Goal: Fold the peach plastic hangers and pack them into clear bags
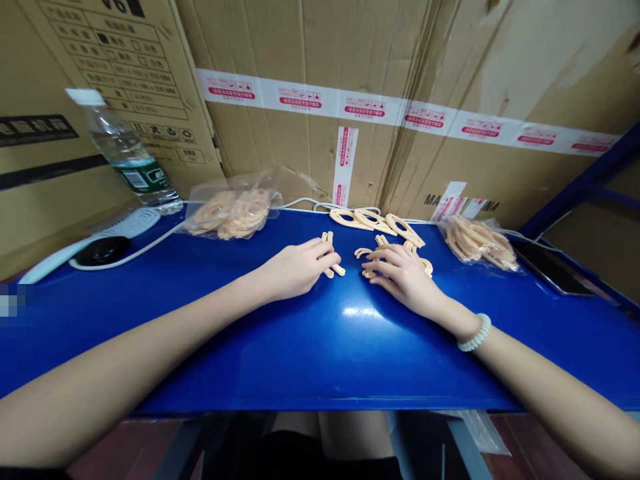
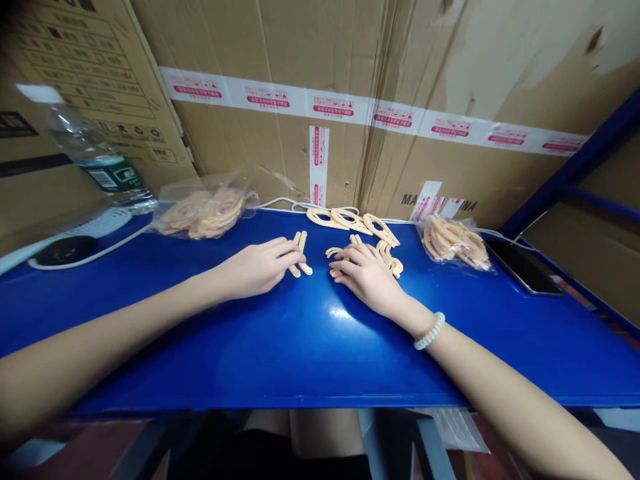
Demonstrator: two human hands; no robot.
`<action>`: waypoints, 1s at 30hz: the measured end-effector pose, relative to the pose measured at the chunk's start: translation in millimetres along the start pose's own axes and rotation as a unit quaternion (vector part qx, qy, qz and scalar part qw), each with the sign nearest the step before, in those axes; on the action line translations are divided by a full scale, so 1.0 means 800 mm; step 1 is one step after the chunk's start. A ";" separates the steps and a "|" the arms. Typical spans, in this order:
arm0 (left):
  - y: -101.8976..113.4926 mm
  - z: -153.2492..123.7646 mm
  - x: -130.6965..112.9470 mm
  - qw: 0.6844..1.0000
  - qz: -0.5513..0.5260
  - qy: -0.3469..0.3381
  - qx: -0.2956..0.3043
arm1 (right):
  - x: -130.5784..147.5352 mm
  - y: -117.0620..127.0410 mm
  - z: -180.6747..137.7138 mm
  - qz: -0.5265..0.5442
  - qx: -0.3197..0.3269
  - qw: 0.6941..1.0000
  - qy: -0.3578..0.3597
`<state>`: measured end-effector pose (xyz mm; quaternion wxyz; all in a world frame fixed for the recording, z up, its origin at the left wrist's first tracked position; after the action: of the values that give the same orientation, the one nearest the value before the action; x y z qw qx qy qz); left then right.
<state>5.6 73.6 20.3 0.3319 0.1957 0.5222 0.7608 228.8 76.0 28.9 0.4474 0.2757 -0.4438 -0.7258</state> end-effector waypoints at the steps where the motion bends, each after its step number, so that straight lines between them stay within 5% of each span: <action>1: 0.000 0.000 -0.002 1.000 -0.009 0.010 -0.014 | -0.003 0.005 0.000 0.012 -0.008 1.000 -0.008; 5: -0.008 -0.002 -0.009 0.998 -0.017 0.031 -0.045 | -0.031 0.045 -0.008 0.048 -0.007 0.996 -0.081; 10: -0.024 -0.003 -0.006 0.997 -0.047 0.028 -0.061 | -0.070 0.082 -0.035 0.035 0.152 0.970 -0.185; 16: -0.027 -0.002 -0.003 0.994 -0.068 0.020 -0.088 | -0.083 0.060 -0.053 0.031 0.240 0.944 -0.223; 30: -0.031 -0.002 -0.002 0.993 -0.068 0.026 -0.093 | -0.100 0.055 -0.058 0.036 0.257 0.925 -0.276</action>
<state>12.9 76.7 -3.0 0.3858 0.1076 0.4695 0.7868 319.2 120.0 47.2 0.2466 0.1537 -0.7310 -0.6174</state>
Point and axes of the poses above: each hand's wrist, its own z-axis towards the middle knuckle, its own y-axis out of the back of the hand, x = y × z, the point moved 4 cm from there along z, towards the middle knuckle, and after that the axes turned 7 degrees about y, right-handed, at the moved point
